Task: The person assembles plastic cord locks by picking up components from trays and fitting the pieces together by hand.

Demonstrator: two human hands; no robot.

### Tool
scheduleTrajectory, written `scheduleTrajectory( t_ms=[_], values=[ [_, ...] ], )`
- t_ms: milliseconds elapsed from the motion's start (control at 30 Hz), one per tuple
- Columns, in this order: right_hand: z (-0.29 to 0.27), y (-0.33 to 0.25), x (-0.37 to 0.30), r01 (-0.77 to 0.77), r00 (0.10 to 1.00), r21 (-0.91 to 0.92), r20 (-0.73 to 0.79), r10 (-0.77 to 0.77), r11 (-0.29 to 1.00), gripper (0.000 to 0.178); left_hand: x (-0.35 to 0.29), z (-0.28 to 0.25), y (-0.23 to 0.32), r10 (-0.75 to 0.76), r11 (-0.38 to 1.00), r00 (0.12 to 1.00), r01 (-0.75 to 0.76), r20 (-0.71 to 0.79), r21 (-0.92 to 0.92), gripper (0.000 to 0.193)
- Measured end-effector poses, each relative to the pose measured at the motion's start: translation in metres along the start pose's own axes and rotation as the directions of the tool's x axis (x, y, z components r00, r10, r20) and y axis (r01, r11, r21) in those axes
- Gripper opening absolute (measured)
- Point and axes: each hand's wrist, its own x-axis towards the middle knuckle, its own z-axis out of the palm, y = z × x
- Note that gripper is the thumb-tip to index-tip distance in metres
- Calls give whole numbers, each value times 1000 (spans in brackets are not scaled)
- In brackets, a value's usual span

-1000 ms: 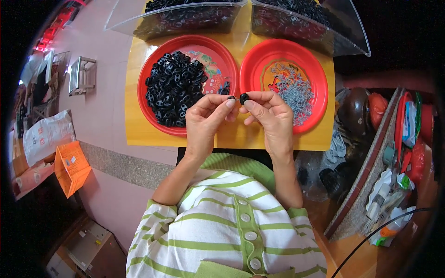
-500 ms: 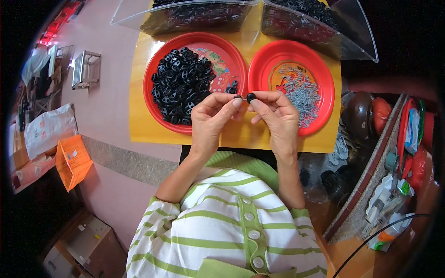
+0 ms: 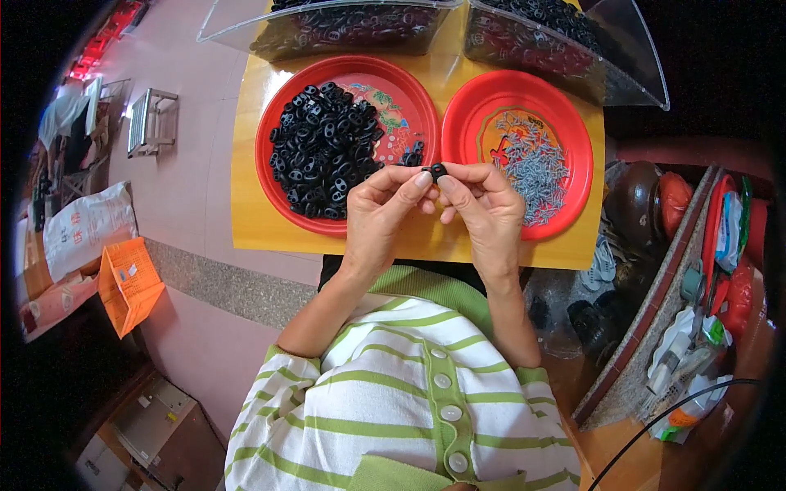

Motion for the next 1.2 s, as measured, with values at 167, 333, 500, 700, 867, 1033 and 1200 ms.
scheduleTrajectory(
  t_ms=[167, 333, 500, 700, 867, 1033, 1200],
  values=[
    [2, -2, 0, 8, 1000, 5, 10, -8, 1000, 14, -1, 0, 4, -2, 999, 999, 1, 38, 35, 14],
    [6, -7, 2, 71, 997, -172, 19, -69, 983, 17, -1, -5, 12, -33, 999, 998, 32, 49, 13, 14],
    [20, -14, 1, 277, 950, -507, 14, -313, 816, 27, -2, -1, 8, -33, 990, 999, 35, 12, -140, 13],
    [15, -18, 2, 396, 896, -676, 135, -424, 621, 29, -6, 5, 4, -42, 972, 999, 40, -4, -231, 15],
    [7, -21, 4, 355, 932, -573, 158, -325, 739, 27, -4, 10, 8, 117, 984, 991, -124, -65, -129, 12],
    [-2, -16, -2, 124, 989, -308, 121, -91, 943, 26, 0, -10, 0, 348, 867, 904, -412, 249, 283, 20],
    [-2, -15, -3, 109, 990, -298, 116, -77, 948, 25, -2, -9, -3, 336, 888, 915, -387, 222, 250, 23]
  ],
)
